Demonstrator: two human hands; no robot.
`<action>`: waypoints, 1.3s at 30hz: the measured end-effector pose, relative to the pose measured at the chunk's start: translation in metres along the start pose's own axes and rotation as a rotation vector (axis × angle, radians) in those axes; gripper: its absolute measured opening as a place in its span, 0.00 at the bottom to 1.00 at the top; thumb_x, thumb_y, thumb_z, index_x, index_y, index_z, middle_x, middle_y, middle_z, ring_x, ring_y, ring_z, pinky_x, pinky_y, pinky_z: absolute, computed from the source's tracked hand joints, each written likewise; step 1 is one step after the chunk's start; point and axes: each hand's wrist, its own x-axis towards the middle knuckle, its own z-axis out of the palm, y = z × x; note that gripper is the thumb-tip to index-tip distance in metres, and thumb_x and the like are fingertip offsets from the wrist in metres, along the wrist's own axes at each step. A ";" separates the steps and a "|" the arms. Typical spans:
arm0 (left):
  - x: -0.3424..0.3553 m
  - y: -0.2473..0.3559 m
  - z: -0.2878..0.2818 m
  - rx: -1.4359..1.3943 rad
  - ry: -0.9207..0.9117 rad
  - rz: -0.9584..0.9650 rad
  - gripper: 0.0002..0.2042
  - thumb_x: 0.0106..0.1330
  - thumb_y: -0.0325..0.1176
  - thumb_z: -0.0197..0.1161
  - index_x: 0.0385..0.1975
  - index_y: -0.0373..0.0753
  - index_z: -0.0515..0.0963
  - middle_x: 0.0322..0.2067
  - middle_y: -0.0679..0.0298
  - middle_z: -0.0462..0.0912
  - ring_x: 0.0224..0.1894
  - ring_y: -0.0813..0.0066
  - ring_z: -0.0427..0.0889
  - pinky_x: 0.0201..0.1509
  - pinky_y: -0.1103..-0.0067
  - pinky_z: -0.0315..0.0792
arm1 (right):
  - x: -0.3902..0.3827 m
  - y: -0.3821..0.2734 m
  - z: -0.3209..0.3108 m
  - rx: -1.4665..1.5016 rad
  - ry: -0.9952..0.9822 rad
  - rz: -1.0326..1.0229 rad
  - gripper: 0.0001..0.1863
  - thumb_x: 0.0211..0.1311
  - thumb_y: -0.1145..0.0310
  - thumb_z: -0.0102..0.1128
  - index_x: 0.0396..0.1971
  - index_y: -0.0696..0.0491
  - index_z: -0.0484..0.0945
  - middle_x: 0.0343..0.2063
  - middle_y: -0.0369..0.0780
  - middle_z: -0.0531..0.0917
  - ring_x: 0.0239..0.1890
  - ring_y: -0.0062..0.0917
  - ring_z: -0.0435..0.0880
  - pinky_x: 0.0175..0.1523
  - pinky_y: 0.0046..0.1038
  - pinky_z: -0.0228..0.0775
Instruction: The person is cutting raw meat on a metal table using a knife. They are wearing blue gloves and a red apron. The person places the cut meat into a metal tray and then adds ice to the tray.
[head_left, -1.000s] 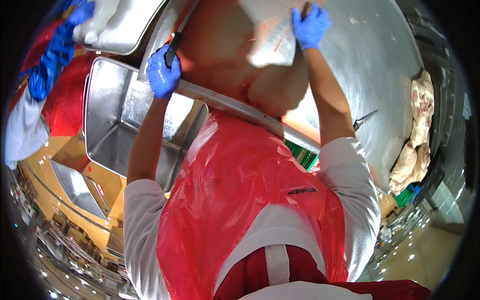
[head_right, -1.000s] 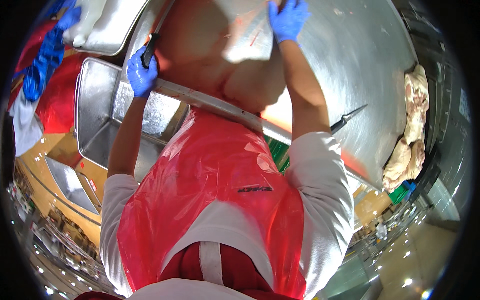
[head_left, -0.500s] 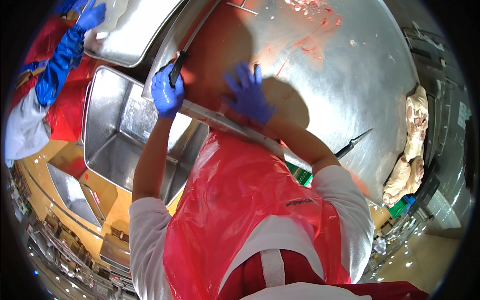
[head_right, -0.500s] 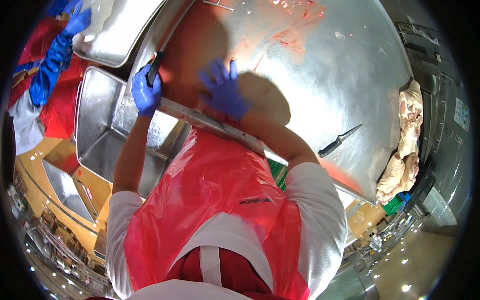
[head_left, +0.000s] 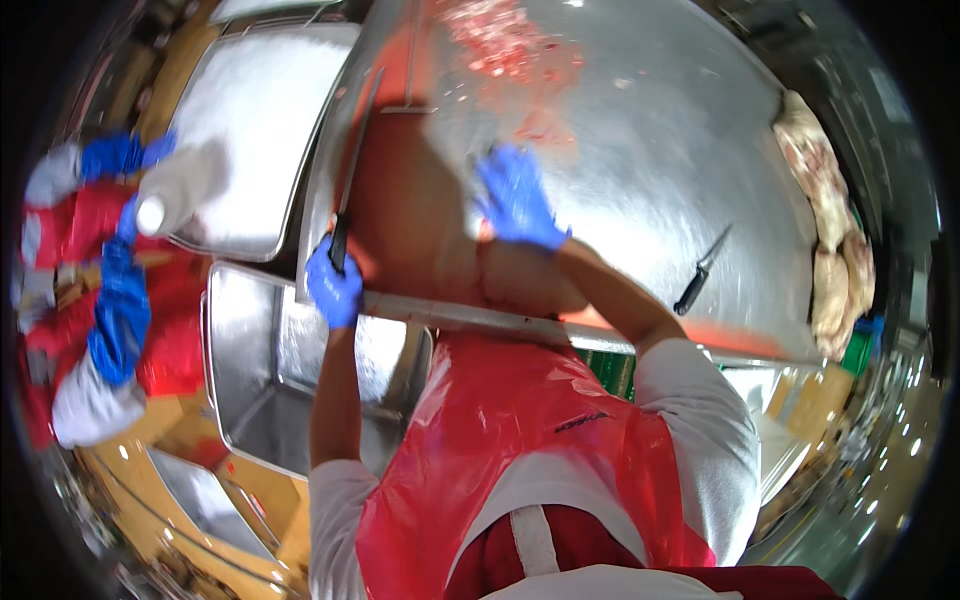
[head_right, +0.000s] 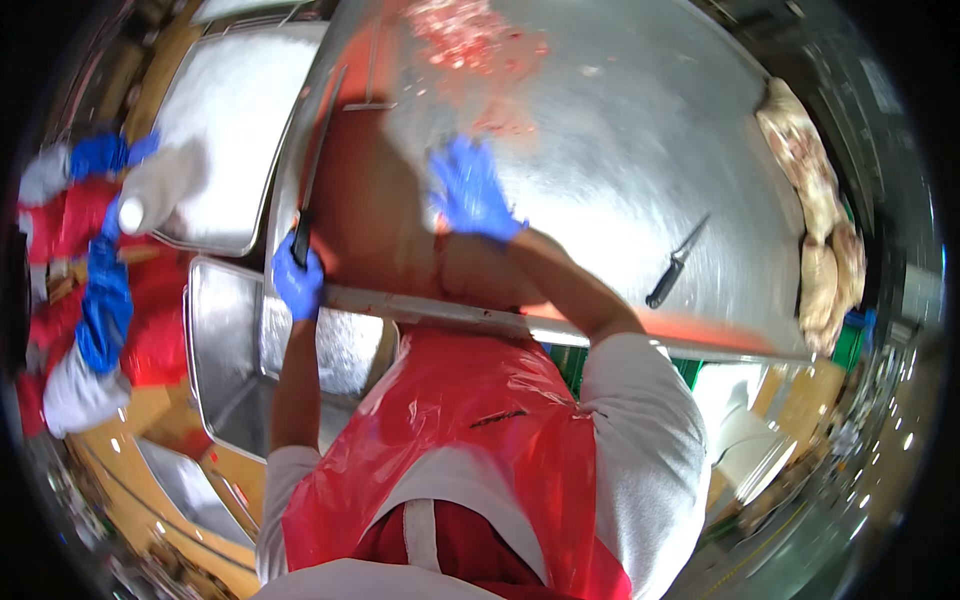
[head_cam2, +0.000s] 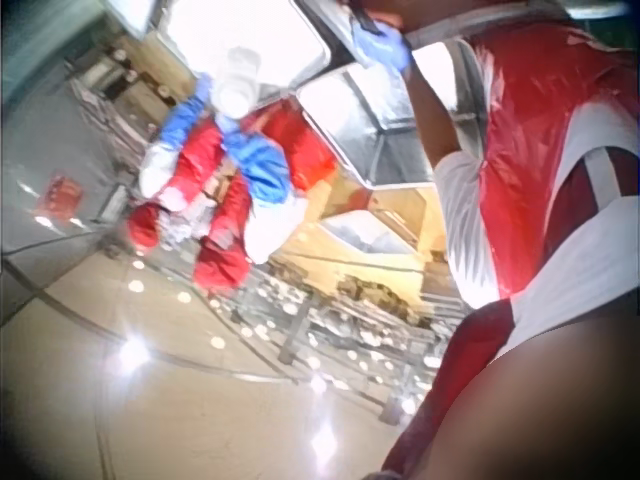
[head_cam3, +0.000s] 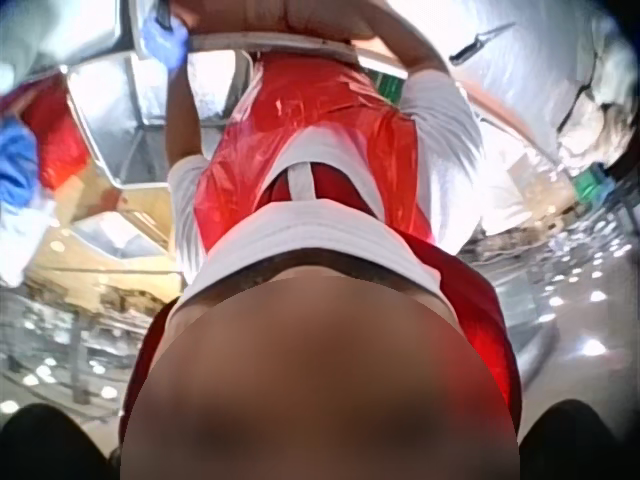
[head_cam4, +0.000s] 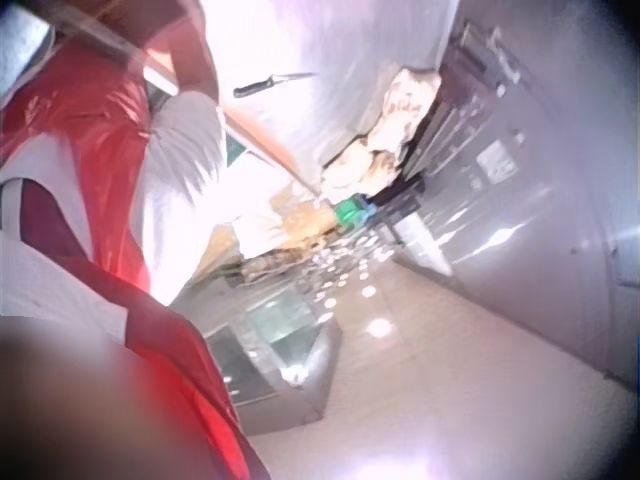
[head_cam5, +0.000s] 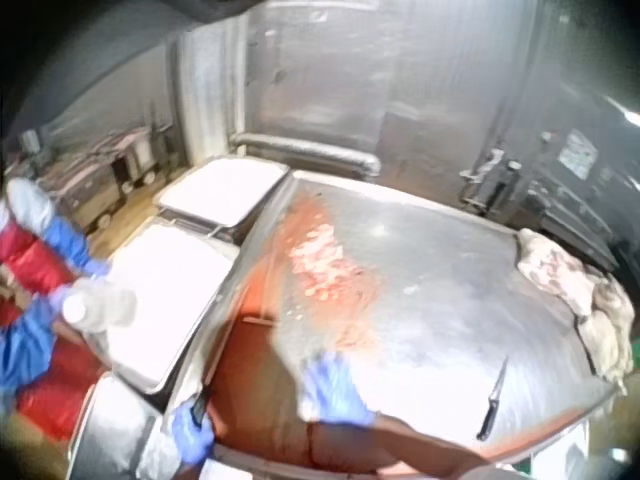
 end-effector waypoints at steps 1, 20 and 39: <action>0.001 0.008 -0.002 -0.027 -0.034 -0.029 0.19 0.59 0.32 0.59 0.51 0.34 0.76 0.44 0.47 0.81 0.46 0.46 0.78 0.52 0.60 0.71 | -0.034 -0.013 -0.012 0.008 -0.013 -0.025 0.28 0.54 0.58 0.63 0.54 0.52 0.73 0.55 0.53 0.71 0.62 0.51 0.66 0.61 0.58 0.56; -0.052 0.147 0.072 -0.244 -0.007 0.263 0.15 0.55 0.31 0.66 0.43 0.36 0.79 0.36 0.53 0.81 0.40 0.57 0.79 0.47 0.68 0.72 | -0.346 0.110 -0.175 -0.424 0.429 0.913 0.30 0.59 0.65 0.55 0.61 0.62 0.64 0.54 0.61 0.69 0.54 0.57 0.69 0.59 0.50 0.61; 0.298 0.141 0.223 -0.543 0.044 -0.382 0.22 0.60 0.44 0.64 0.49 0.35 0.74 0.40 0.54 0.82 0.44 0.59 0.81 0.49 0.66 0.74 | -0.178 -0.019 -0.086 0.346 -0.219 0.112 0.24 0.44 0.73 0.58 0.48 0.55 0.75 0.33 0.45 0.74 0.36 0.41 0.73 0.40 0.36 0.67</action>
